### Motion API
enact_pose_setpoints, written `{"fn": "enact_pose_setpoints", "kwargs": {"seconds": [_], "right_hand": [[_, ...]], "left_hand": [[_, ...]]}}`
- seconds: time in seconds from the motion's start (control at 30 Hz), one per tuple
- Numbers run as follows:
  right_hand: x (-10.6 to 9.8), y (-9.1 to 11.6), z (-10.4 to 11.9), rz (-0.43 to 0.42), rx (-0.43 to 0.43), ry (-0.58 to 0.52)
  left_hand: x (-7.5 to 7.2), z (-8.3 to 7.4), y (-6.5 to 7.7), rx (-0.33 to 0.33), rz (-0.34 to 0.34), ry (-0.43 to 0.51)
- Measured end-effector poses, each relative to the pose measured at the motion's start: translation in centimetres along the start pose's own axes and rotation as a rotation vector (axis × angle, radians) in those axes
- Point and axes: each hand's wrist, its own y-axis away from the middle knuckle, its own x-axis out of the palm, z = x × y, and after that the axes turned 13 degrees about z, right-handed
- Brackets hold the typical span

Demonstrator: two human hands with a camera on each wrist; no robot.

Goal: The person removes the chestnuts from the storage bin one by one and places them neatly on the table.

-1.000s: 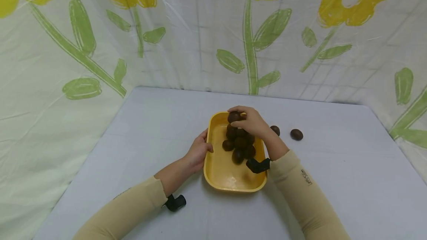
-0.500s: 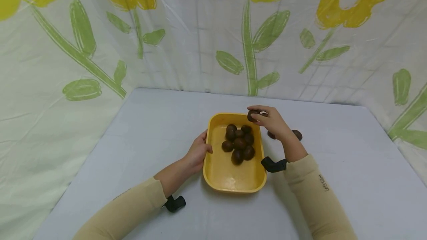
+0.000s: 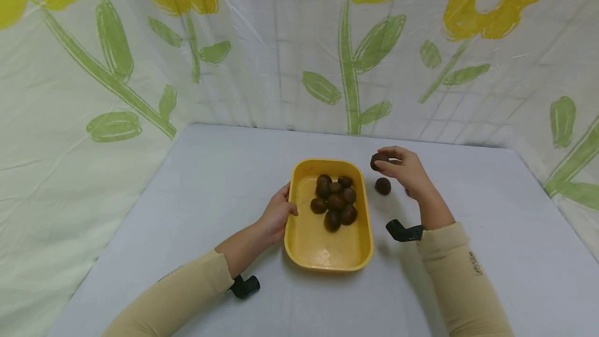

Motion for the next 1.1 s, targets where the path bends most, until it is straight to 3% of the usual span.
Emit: {"fn": "enact_pose_setpoints", "kwargs": {"seconds": [0.37, 0.77, 1.1], "right_hand": [[-1.8, 1.3, -2.1, -0.102, 0.029, -0.096], [-3.9, 3.8, -4.7, -0.182, -0.059, -0.555], [-5.9, 6.3, -6.7, -0.250, -0.047, -0.662]], "left_hand": [[-0.2, 0.1, -0.1, -0.004, -0.007, 0.000], [-0.1, 0.1, -0.1, -0.006, -0.010, -0.015], [0.0, 0.0, 0.0, -0.006, 0.008, -0.013]]}}
